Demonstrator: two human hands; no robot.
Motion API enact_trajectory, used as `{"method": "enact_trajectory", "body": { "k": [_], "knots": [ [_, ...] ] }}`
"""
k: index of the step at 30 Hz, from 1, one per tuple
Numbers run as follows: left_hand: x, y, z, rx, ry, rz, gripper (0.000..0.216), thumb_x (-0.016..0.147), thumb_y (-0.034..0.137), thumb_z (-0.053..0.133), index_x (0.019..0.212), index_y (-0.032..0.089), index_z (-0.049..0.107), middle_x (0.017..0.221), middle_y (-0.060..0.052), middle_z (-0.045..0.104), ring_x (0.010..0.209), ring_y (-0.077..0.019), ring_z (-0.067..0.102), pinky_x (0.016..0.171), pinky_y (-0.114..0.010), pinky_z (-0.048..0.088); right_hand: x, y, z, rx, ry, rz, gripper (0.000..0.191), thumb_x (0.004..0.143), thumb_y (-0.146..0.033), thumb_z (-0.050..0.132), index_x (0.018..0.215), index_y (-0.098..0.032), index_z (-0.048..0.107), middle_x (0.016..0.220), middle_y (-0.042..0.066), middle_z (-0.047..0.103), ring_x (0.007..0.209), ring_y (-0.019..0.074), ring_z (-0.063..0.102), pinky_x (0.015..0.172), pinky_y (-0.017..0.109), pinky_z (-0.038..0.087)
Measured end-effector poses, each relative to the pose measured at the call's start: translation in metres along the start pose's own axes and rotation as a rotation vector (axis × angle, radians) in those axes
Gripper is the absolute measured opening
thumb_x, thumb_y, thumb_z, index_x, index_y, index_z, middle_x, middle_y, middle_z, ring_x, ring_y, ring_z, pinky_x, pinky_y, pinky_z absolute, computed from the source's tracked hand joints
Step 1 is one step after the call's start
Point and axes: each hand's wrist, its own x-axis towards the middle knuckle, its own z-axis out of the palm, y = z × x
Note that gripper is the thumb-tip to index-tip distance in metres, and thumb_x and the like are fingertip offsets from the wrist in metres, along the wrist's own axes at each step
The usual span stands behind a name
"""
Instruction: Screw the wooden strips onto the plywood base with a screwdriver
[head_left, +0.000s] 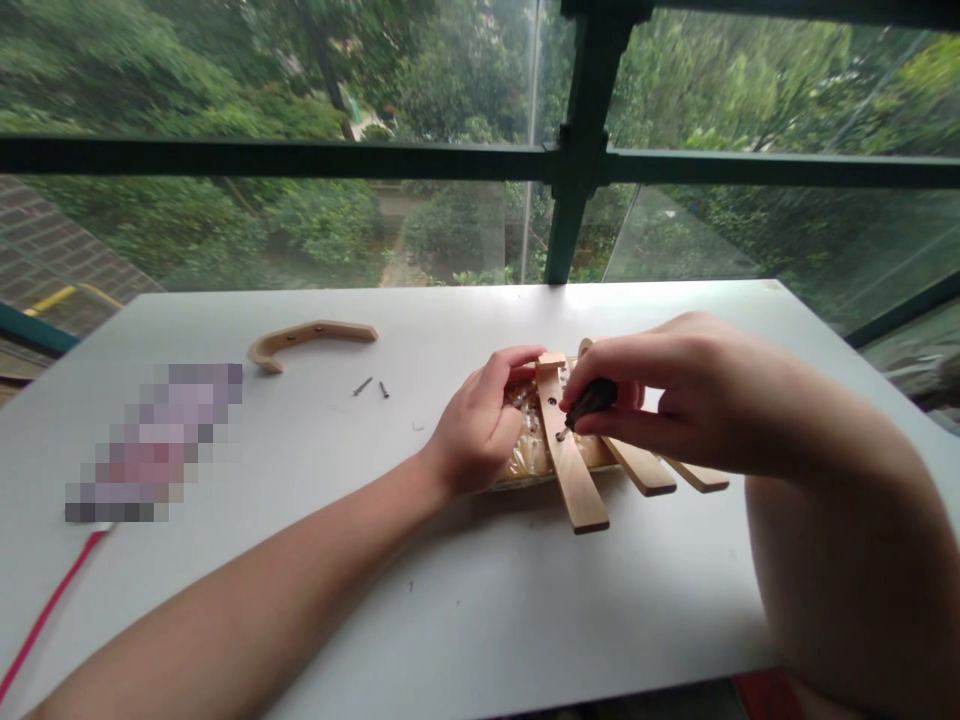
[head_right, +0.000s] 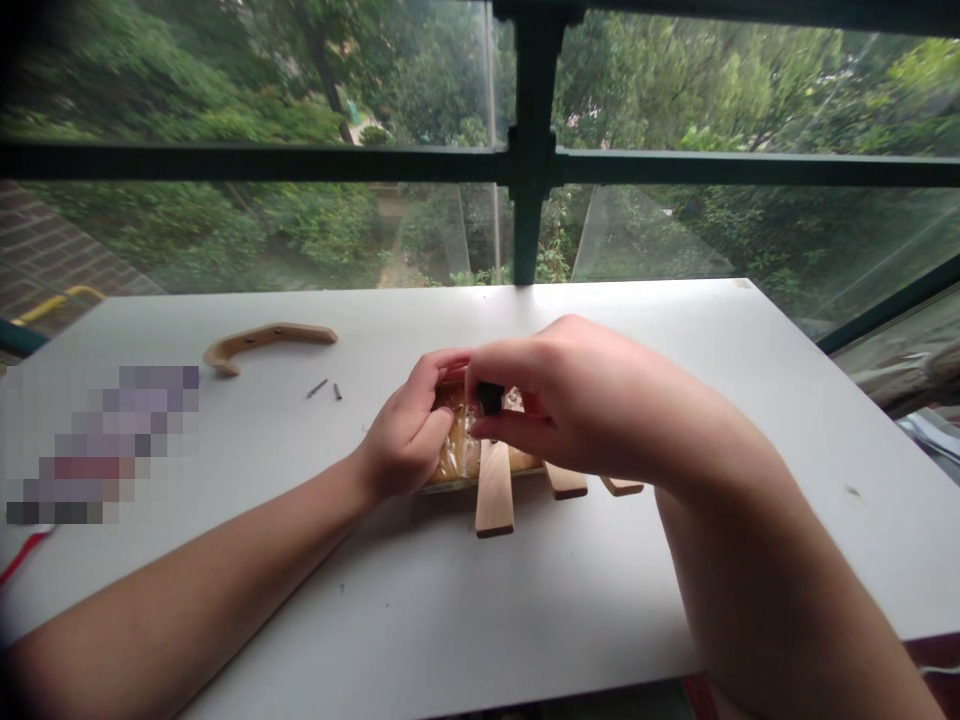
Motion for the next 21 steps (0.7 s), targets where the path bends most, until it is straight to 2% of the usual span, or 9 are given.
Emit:
{"method": "enact_trajectory", "body": {
  "k": [4,8,11,15,21],
  "knots": [
    [0.000,0.000,0.001,-0.029,0.004,-0.006,0.065,0.076,0.002,0.044,0.138,0.022,0.040,0.133,-0.010,0.057,0.122,-0.0269,0.057,0.108,-0.049,0.044,0.004,-0.001,0.005,-0.013,0.066,-0.012,0.011,0.081,-0.028,0.070,0.084,-0.020,0.064,0.065,-0.006,0.060,0.053,0.0060,0.045,0.053,0.021,0.035],
    [0.000,0.000,0.000,-0.009,0.007,0.001,0.066,0.075,0.002,0.043,0.138,0.022,0.041,0.134,-0.009,0.056,0.121,-0.0267,0.057,0.108,-0.049,0.044,0.006,-0.003,0.011,-0.048,0.092,0.071,0.016,0.082,-0.032,0.066,0.077,-0.019,0.057,0.062,-0.006,0.056,0.052,0.0066,0.043,0.051,0.022,0.033],
    [0.000,0.002,0.000,0.045,0.015,-0.004,0.066,0.075,0.001,0.044,0.138,0.022,0.042,0.133,-0.008,0.057,0.120,-0.0262,0.058,0.106,-0.047,0.046,0.006,-0.003,0.013,0.010,0.078,0.101,0.016,0.086,-0.034,0.062,0.083,-0.019,0.056,0.066,-0.006,0.059,0.055,0.0067,0.048,0.053,0.021,0.035],
    [0.000,0.004,-0.002,0.119,0.037,-0.018,0.065,0.075,0.001,0.045,0.136,0.022,0.044,0.126,-0.006,0.062,0.114,-0.0253,0.060,0.102,-0.045,0.049,0.005,-0.004,0.012,0.162,0.027,0.039,0.008,0.088,-0.025,0.059,0.095,-0.021,0.061,0.081,-0.005,0.065,0.067,0.0072,0.055,0.061,0.020,0.040],
    [0.000,0.003,-0.002,0.059,0.008,-0.036,0.065,0.076,0.003,0.046,0.139,0.021,0.042,0.129,-0.009,0.061,0.115,-0.0280,0.061,0.101,-0.048,0.050,-0.001,-0.003,0.005,0.221,-0.102,-0.008,0.028,0.082,-0.011,0.055,0.106,-0.023,0.061,0.085,-0.003,0.067,0.069,0.0107,0.056,0.066,0.025,0.042]
  ]
}}
